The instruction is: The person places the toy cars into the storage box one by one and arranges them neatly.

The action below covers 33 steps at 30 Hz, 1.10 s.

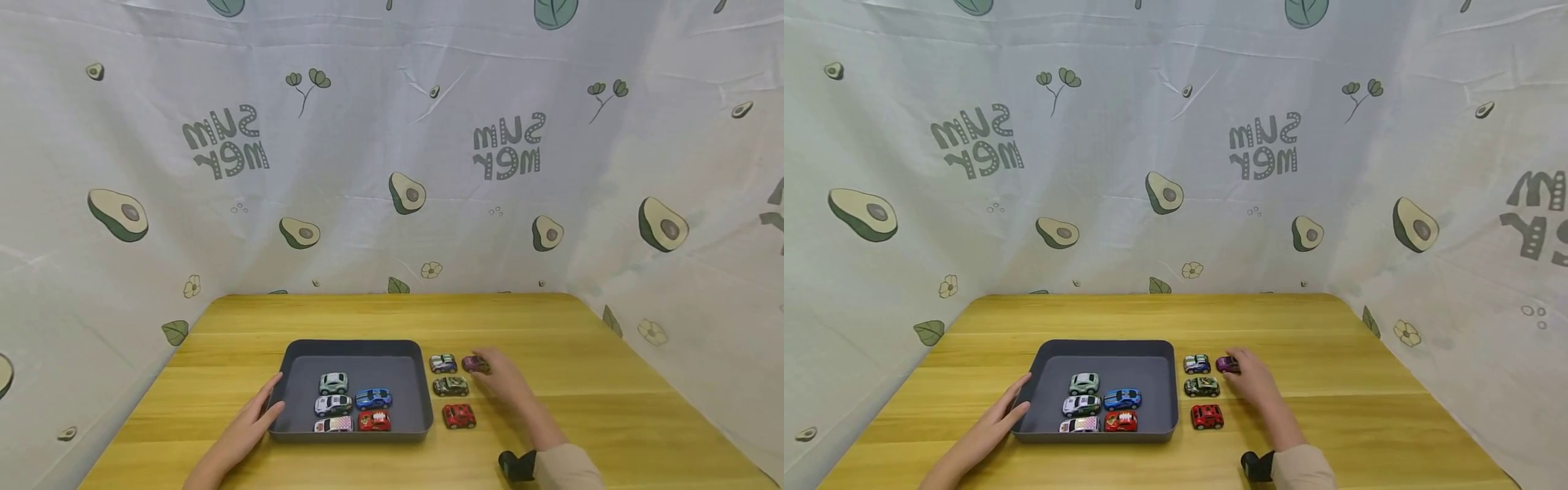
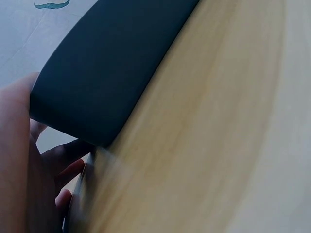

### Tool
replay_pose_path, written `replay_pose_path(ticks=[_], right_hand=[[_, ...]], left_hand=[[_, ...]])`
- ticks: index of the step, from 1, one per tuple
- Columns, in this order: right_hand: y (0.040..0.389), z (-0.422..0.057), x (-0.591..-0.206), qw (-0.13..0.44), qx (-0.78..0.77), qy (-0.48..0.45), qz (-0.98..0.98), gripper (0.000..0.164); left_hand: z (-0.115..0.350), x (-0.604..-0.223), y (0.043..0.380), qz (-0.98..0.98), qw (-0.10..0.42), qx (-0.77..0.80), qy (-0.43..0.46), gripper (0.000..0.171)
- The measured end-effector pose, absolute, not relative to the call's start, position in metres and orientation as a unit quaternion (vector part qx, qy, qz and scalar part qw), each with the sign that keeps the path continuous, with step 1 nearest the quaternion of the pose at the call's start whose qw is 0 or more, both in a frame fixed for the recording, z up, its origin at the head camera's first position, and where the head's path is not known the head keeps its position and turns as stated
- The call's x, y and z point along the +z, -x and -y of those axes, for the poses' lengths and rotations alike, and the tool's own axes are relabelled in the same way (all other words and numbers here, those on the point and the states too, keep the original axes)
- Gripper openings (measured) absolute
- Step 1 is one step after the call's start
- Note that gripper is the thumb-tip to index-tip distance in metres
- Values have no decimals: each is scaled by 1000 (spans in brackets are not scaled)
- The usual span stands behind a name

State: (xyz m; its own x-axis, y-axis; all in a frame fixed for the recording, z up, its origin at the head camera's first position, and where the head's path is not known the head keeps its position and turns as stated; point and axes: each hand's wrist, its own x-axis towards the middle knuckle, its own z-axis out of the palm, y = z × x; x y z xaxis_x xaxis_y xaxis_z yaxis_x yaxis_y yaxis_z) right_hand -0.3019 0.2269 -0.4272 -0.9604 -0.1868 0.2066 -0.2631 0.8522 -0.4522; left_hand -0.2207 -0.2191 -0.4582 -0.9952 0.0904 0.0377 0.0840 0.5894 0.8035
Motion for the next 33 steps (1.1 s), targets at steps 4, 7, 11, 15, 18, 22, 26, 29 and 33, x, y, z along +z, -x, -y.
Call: replay_pose_path(ticks=[4,7,11,15,18,22,26,29,33], right_hand=[[301,-229,-431,75,239,-116,961,46],[302,-228,-434,94,220,-121,963,43],[306,-226,-438,107,210,-117,965,39],[308,-226,-440,97,217,-96,967,31],[306,-227,-439,83,224,-86,967,26],[302,-228,-435,44,248,-77,965,27],[303,-226,-426,18,287,-74,955,31],[306,-218,-415,28,293,-82,952,36],[305,-193,-398,58,281,-101,953,37]], left_hand=[[220,-458,221,-893,5,448,-48,60],[220,-458,220,-892,8,449,-46,60],[221,-457,220,-892,12,450,-43,60],[220,-455,220,-894,17,447,-43,61],[220,-455,221,-894,19,446,-45,61],[219,-457,221,-895,16,443,-47,60],[219,-457,221,-895,13,444,-52,60],[219,-456,221,-894,15,444,-49,60],[219,-455,220,-896,17,442,-42,60]])
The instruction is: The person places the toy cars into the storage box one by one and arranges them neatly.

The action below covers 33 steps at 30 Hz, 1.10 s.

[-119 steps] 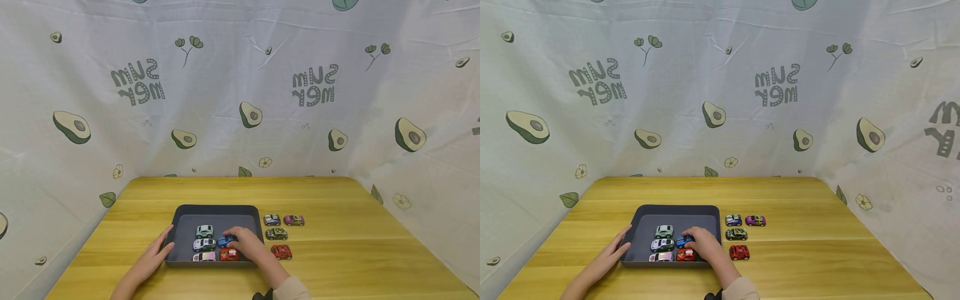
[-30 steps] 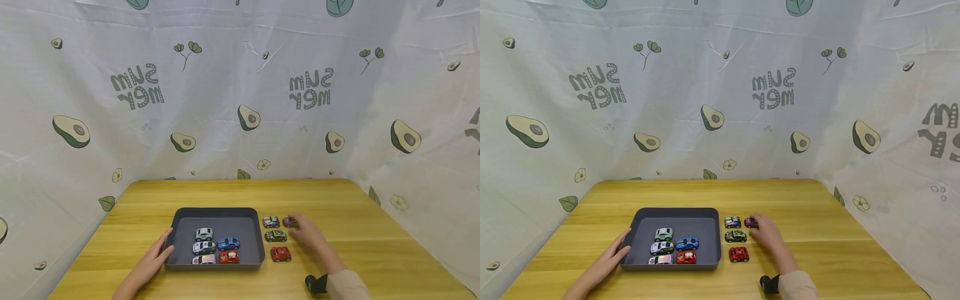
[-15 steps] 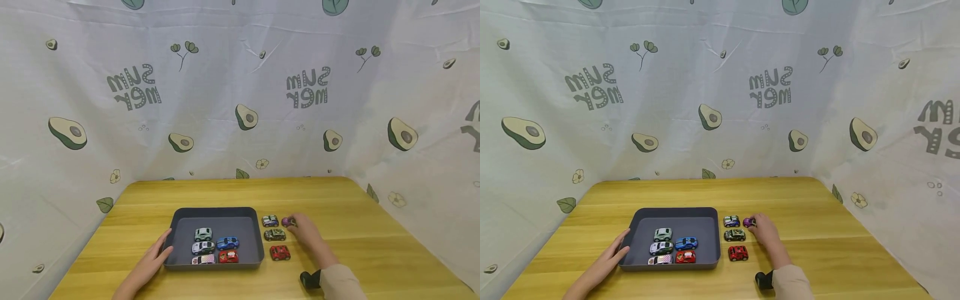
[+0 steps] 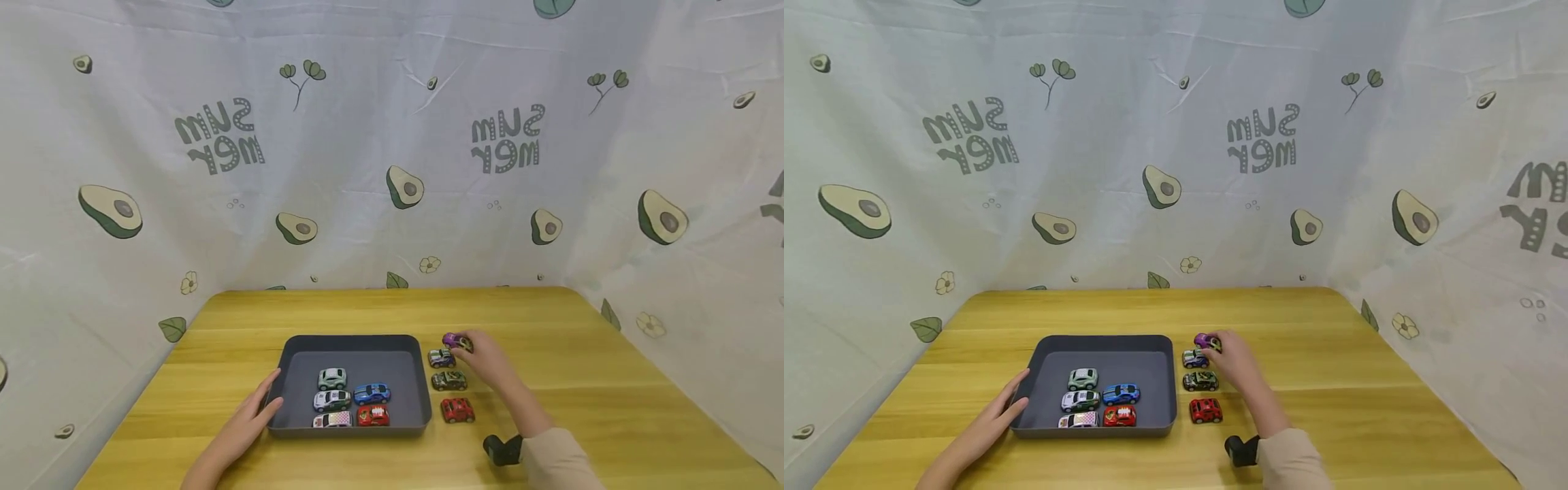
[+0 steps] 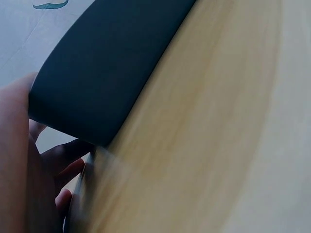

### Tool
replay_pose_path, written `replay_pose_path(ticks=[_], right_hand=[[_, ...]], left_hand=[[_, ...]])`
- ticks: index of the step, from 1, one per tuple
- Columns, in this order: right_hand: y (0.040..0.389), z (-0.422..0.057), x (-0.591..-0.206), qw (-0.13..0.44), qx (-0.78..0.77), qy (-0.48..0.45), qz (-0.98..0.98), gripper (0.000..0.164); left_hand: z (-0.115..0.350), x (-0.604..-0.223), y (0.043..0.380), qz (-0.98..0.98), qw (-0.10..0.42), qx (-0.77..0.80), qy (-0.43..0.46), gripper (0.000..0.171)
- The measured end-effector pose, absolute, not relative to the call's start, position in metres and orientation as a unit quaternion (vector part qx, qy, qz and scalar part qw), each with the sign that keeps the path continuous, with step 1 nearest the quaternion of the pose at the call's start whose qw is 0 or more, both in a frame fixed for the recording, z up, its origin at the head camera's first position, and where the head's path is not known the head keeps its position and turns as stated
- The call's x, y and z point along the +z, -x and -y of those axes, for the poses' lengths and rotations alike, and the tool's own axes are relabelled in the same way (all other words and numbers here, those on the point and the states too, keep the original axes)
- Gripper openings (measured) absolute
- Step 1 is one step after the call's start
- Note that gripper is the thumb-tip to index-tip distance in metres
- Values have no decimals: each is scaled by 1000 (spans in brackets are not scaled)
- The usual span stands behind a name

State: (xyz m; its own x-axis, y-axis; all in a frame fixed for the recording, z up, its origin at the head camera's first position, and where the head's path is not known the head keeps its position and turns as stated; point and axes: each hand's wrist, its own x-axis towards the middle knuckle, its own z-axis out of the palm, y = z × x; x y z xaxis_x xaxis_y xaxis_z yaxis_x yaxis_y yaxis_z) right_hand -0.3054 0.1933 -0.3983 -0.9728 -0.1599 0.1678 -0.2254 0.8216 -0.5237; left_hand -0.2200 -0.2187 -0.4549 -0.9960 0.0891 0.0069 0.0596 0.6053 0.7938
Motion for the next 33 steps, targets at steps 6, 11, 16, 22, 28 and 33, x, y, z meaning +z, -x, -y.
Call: replay_pose_path(ticks=[6,11,16,22,28,33], right_hand=[[293,-146,-389,72,305,-137,940,33],[287,-120,-394,63,307,-167,935,32],[285,-104,-399,48,299,-190,934,32],[284,-97,-403,49,286,-210,934,31],[284,-95,-407,52,278,-221,933,31],[284,-95,-409,54,277,-237,930,29]], left_hand=[[219,-457,221,-897,16,441,-43,60],[218,-457,221,-895,19,443,-44,60],[219,-456,220,-895,17,443,-45,60],[220,-455,219,-896,17,442,-46,60],[220,-456,219,-895,17,443,-45,60],[220,-457,220,-895,10,443,-47,60]])
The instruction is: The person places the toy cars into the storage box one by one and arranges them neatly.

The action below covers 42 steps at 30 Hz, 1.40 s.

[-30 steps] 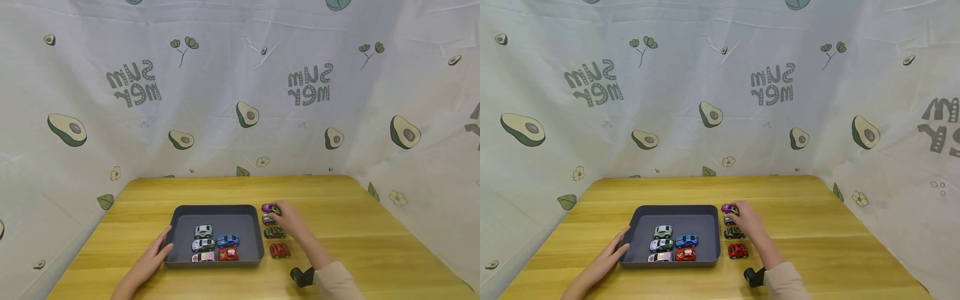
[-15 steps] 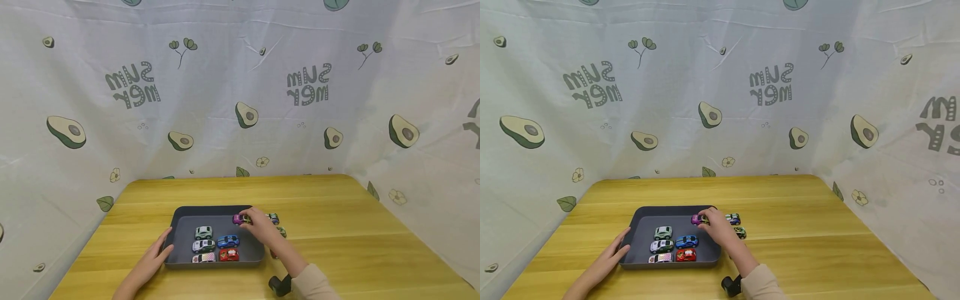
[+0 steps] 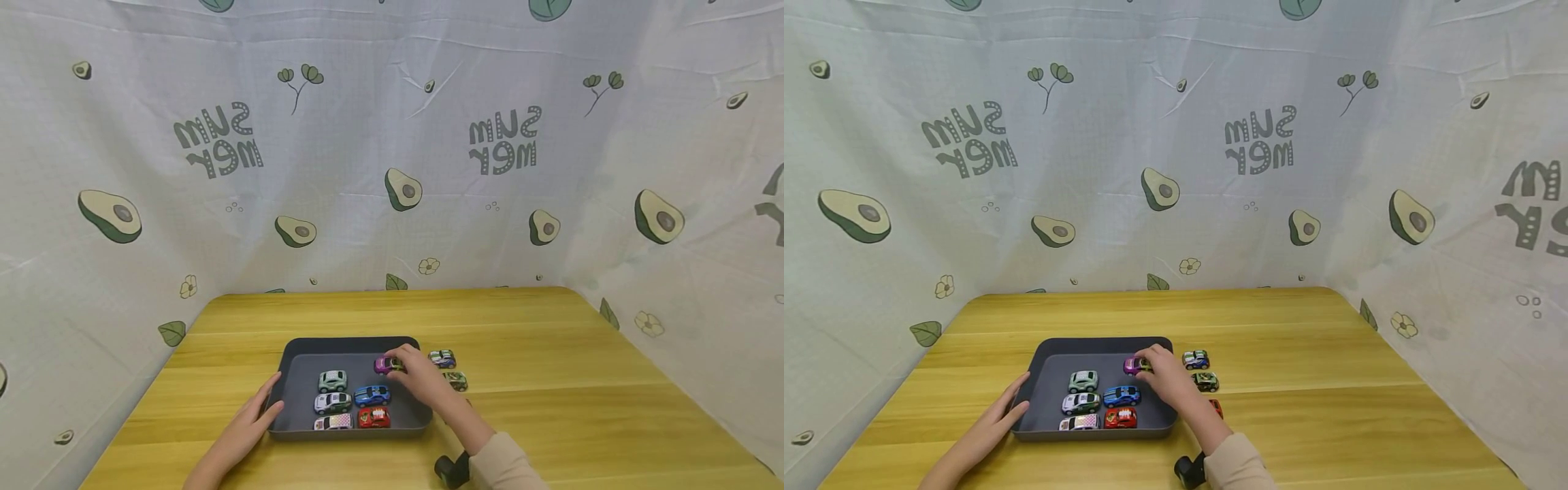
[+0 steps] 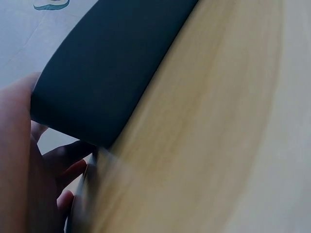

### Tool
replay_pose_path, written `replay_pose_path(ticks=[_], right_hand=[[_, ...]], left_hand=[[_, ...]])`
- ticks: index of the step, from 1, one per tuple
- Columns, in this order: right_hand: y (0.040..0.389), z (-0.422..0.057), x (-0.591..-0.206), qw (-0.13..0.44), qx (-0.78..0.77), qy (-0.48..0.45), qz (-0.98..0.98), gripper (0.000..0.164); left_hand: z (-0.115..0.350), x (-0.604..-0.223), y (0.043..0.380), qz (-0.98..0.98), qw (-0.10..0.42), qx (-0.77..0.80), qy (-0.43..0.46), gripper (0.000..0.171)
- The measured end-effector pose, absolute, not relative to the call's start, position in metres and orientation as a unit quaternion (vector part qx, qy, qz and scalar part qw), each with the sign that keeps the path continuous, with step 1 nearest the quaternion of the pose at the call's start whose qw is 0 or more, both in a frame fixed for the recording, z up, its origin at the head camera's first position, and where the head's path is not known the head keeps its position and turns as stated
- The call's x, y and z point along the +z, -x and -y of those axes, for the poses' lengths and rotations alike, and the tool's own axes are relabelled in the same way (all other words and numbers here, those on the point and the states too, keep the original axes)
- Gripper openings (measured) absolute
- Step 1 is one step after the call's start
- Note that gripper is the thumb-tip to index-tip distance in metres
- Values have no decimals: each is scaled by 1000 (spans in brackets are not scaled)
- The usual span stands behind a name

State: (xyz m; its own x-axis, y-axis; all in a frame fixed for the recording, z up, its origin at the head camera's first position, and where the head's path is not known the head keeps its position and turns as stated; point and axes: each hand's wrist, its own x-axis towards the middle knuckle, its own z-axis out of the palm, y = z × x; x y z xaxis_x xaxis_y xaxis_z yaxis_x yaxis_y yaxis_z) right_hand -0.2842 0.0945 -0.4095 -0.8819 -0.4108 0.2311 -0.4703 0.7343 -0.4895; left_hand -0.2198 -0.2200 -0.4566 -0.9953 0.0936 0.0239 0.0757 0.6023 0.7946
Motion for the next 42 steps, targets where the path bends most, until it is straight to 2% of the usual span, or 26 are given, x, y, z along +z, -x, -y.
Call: replay_pose_path(ticks=[42], right_hand=[[295,-69,-420,4,252,-244,936,28]], left_hand=[[219,-455,219,-897,23,440,-34,61]])
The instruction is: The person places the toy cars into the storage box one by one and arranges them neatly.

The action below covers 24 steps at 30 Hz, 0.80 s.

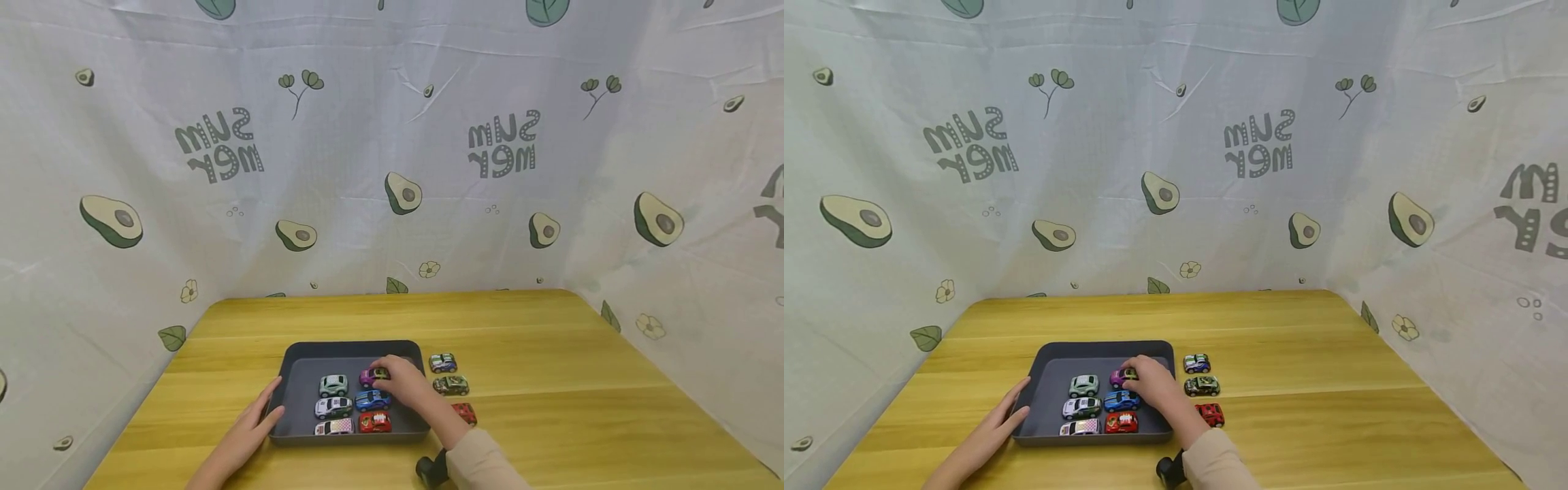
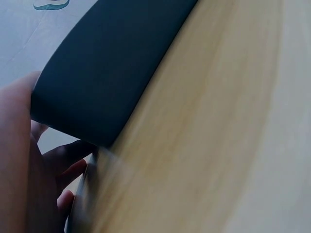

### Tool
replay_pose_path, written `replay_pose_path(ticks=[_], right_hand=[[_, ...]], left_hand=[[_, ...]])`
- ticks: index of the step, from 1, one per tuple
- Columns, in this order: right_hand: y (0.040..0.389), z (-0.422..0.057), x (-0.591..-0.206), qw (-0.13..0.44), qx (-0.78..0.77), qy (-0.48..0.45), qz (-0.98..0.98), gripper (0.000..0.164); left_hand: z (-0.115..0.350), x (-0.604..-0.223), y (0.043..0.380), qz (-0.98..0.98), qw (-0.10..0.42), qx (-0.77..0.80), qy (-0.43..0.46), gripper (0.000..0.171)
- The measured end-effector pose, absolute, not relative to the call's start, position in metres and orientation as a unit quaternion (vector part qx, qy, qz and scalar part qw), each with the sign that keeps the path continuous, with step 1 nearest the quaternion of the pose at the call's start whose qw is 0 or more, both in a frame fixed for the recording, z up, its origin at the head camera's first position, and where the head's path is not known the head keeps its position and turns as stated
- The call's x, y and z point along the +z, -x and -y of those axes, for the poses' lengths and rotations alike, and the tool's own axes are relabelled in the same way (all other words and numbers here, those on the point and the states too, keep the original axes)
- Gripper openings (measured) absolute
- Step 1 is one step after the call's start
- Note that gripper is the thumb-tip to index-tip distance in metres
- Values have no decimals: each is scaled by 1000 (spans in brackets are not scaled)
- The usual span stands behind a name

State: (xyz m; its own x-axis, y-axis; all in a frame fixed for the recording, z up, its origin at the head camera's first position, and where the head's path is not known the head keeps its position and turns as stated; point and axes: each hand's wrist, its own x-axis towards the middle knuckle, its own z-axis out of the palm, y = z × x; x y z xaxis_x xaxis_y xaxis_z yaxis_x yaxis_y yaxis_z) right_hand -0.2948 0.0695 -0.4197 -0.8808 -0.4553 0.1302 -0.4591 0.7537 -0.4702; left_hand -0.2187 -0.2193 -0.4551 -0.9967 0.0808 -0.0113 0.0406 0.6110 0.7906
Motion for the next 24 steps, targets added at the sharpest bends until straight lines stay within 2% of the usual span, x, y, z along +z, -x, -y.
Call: replay_pose_path(ticks=[24], right_hand=[[300,-64,-422,-29,272,-269,924,25]], left_hand=[[218,-454,218,-898,17,439,-37,61]])
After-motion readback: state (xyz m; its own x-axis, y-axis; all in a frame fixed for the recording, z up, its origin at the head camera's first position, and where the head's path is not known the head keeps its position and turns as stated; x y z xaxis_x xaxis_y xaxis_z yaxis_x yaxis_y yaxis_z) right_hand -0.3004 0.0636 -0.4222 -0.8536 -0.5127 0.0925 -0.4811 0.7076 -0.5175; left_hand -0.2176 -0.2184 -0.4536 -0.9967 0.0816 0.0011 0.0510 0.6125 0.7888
